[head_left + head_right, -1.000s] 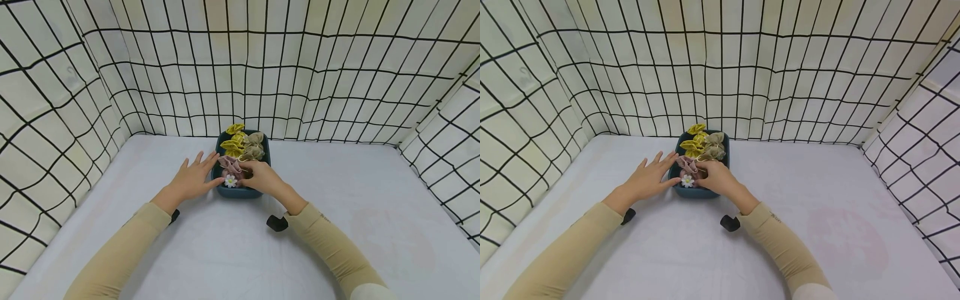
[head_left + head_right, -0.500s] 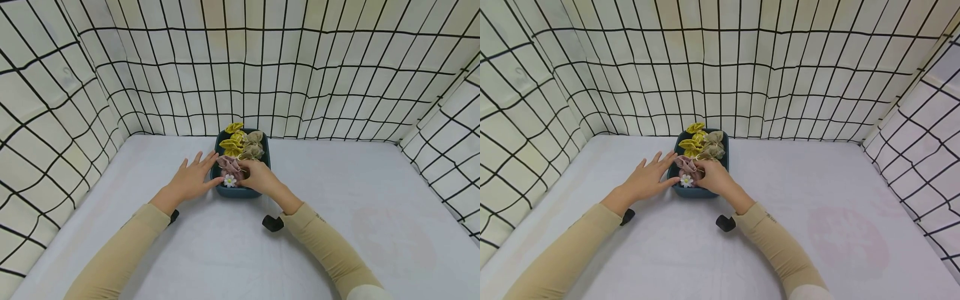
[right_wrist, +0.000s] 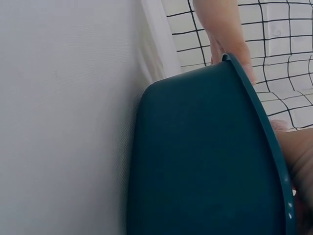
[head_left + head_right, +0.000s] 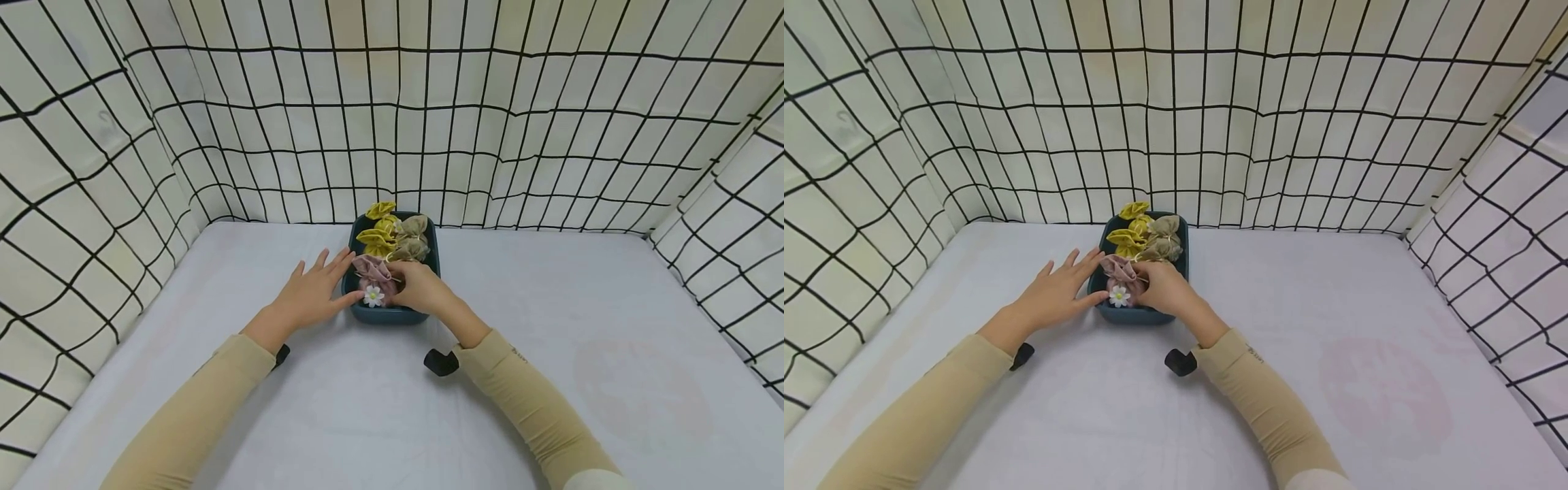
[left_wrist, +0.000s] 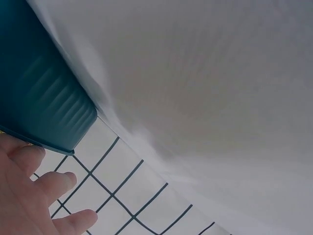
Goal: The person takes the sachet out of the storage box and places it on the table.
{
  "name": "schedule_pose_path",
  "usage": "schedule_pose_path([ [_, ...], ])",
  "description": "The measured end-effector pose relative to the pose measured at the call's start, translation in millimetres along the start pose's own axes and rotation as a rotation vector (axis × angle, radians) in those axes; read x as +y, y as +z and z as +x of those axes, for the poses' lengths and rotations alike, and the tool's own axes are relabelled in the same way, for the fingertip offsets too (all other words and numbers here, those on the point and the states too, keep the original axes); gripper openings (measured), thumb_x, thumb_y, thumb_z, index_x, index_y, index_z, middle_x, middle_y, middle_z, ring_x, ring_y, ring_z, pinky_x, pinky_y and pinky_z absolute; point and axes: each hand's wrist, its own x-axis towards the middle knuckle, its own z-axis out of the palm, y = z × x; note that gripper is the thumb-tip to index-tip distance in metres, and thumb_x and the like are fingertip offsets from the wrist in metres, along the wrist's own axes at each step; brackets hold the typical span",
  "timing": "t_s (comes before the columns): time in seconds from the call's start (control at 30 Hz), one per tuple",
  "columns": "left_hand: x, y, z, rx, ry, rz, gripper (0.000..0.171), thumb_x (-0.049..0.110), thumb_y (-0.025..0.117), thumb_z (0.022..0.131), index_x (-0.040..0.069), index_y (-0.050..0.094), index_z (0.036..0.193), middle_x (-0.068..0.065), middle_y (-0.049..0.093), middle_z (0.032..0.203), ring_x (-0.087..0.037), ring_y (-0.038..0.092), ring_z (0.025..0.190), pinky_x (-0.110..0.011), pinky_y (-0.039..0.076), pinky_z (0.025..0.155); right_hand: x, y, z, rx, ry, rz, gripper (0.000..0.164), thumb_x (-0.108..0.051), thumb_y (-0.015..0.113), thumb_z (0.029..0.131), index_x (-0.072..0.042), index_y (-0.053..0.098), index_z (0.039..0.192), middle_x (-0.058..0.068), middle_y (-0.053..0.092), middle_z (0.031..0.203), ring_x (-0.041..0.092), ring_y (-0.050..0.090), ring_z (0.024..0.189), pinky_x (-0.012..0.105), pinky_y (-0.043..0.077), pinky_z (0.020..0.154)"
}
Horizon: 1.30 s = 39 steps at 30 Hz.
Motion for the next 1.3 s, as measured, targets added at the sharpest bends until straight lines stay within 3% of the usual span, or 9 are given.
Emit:
schedule_pose_path([
  [0.27,0.7,-0.8,-0.6,-0.005,-0.006,-0.001,0.087,0.065,0.046,0.102,0.013,0.017,0.166,-0.008,0.013,0.171,-0.042,0.009,0.155,-0.072,0.010,0.116,-0.9,4.3,-0.8,0.042,0.004,0.002,0.037,-0.009,0.085,0.086,-0.006,0.070,0.120,0.009,0.074,0.113,0.018,0.068,0.095,0.031,0.055,0.080],
  [0.53,0.5,0.2,-1.0,0.001,-0.005,-0.010,0.086,0.065,0.045,0.102,0.014,0.016,0.166,-0.007,0.013,0.171,-0.041,0.010,0.155,-0.071,0.010,0.116,-1.8,4.8,-1.8,0.069,0.009,-0.016,0.033,-0.002,0.080,0.089,-0.004,0.070,0.120,0.010,0.073,0.113,0.023,0.069,0.104,0.035,0.057,0.086],
  [1.3,0.5,-1.3,-1.9,0.001,-0.006,-0.006,0.087,0.064,0.047,0.102,0.013,0.018,0.166,-0.008,0.014,0.171,-0.042,0.010,0.154,-0.073,0.011,0.115,2.1,3.8,-7.3,0.116,-0.044,0.105,0.041,0.000,0.071,0.094,0.001,0.064,0.135,0.018,0.067,0.128,0.028,0.068,0.111,0.036,0.057,0.088],
])
